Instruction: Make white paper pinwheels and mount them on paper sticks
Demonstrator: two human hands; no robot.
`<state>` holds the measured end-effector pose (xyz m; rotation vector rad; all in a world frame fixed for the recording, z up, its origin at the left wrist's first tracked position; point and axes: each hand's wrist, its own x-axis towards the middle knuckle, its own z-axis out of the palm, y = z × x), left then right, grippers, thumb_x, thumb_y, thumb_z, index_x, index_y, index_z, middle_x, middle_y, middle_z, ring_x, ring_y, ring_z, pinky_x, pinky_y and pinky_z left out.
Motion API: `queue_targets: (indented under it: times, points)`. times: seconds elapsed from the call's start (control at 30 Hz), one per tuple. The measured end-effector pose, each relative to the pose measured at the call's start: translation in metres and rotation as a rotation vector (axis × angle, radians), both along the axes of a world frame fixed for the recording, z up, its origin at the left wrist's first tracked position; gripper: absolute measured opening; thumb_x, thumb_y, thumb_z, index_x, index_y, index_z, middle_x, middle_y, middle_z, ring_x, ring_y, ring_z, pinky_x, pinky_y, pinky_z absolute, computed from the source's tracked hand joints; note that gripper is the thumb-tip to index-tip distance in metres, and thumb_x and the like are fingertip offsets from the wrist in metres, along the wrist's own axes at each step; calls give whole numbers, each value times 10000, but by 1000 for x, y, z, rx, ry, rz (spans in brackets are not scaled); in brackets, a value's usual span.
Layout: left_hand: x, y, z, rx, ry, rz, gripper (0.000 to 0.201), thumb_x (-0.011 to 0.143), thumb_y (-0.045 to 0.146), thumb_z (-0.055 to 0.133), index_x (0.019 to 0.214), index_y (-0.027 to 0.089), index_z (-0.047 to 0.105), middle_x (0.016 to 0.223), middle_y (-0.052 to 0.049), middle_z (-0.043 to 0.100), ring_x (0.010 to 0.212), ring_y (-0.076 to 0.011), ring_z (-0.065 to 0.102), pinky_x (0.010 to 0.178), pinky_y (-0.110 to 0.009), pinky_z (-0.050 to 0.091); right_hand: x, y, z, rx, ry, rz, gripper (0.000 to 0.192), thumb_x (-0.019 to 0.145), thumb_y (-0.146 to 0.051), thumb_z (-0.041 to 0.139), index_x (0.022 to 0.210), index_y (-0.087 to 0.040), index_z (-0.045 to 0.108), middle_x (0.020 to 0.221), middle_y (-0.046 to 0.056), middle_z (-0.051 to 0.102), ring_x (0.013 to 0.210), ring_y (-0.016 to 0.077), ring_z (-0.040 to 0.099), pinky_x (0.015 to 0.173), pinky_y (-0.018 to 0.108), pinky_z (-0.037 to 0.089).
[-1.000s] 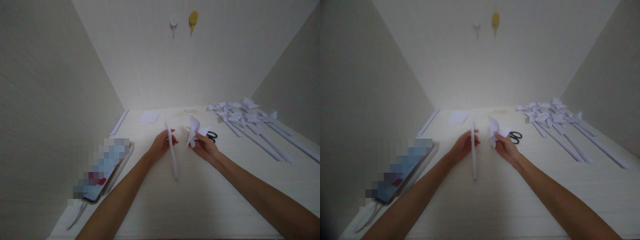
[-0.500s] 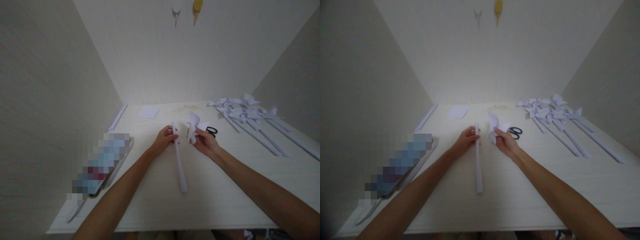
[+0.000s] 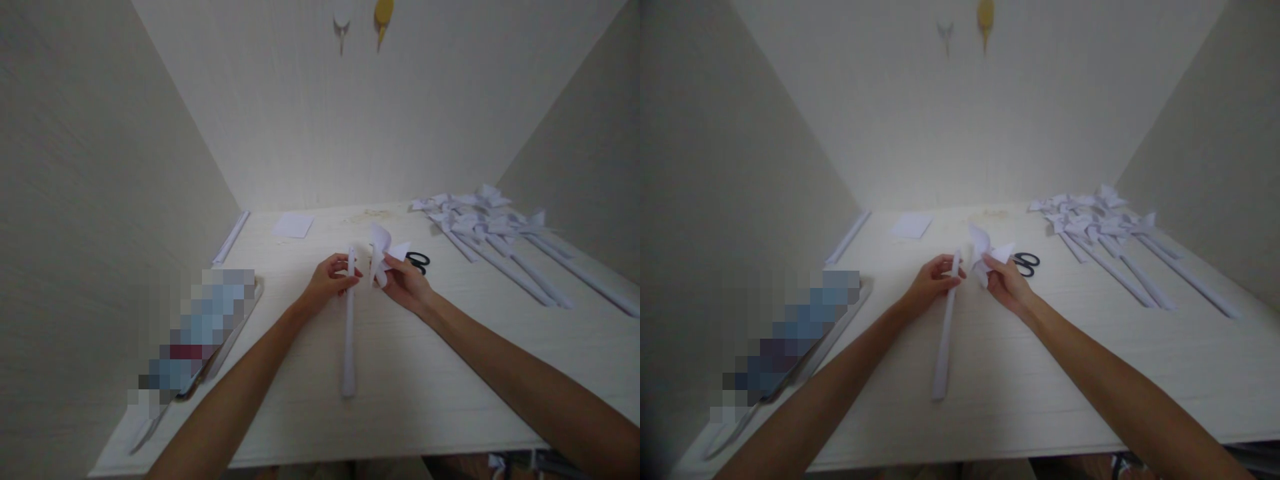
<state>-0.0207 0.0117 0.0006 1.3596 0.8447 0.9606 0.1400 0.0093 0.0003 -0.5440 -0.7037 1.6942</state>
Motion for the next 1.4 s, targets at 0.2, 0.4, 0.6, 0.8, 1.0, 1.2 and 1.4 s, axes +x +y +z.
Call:
queue_targets:
  times: [0.2, 0.4, 0.6, 0.8, 1.0, 1.2, 1.4]
  points:
    - [1, 1, -6, -29, 17, -12, 654, 525, 216, 685, 1130, 135, 449, 677, 13, 544, 489, -53, 473, 408, -168, 316, 2, 4, -2, -83, 68, -6, 125, 615, -146, 609, 729, -176, 566, 631, -23, 652, 529, 100, 592, 528, 191, 505]
    - [0, 1, -6, -19, 12, -67, 667, 537, 205, 684, 1151, 132, 435, 668, 20, 524, 484, -43, 445, 416, -173, 315, 3, 5, -3, -122, 72, -1, 85, 660, -130, 561, 733, -175, 566, 642, -20, 653, 534, 100, 594, 542, 192, 515]
    - [0, 1, -6, -24, -5, -114, 647, 543, 192, 682, 1144, 139, 447, 605, 48, 478, 473, -35, 423, 425, -171, 310, 2, 4, -1, -112, 22, 20, 97, 652, -121, 556, 730, -178, 562, 617, -23, 644, 545, 114, 596, 589, 223, 518]
    - [1, 0, -5, -30, -15, -99, 641, 534, 178, 682, 1133, 144, 458, 608, 50, 479, 476, -34, 429, 424, -169, 310, 4, 3, 0, -172, 37, 27, 60, 660, -139, 532, 696, -181, 556, 588, -22, 630, 506, 106, 575, 585, 234, 516]
    - [1, 1, -8, -26, 2, -99, 649, 522, 192, 690, 1130, 160, 463, 627, 42, 494, 480, -40, 444, 435, -180, 333, 4, 1, 1, -148, 27, 50, 57, 653, -146, 529, 691, -181, 555, 588, -17, 625, 515, 109, 574, 595, 239, 510]
    - [1, 1, -8, -14, -11, -119, 637, 530, 185, 686, 1127, 162, 465, 617, 48, 490, 483, -37, 445, 444, -174, 337, 4, 3, -2, -99, -23, 76, 93, 632, -163, 552, 722, -185, 548, 593, -25, 622, 599, 133, 597, 620, 263, 507]
    - [2, -1, -4, -30, 8, -102, 648, 521, 186, 689, 1127, 140, 465, 596, 54, 478, 458, -31, 421, 433, -175, 323, 3, 3, -2, -113, -31, 56, 109, 625, -158, 561, 730, -186, 547, 607, -14, 630, 659, 149, 605, 623, 262, 511]
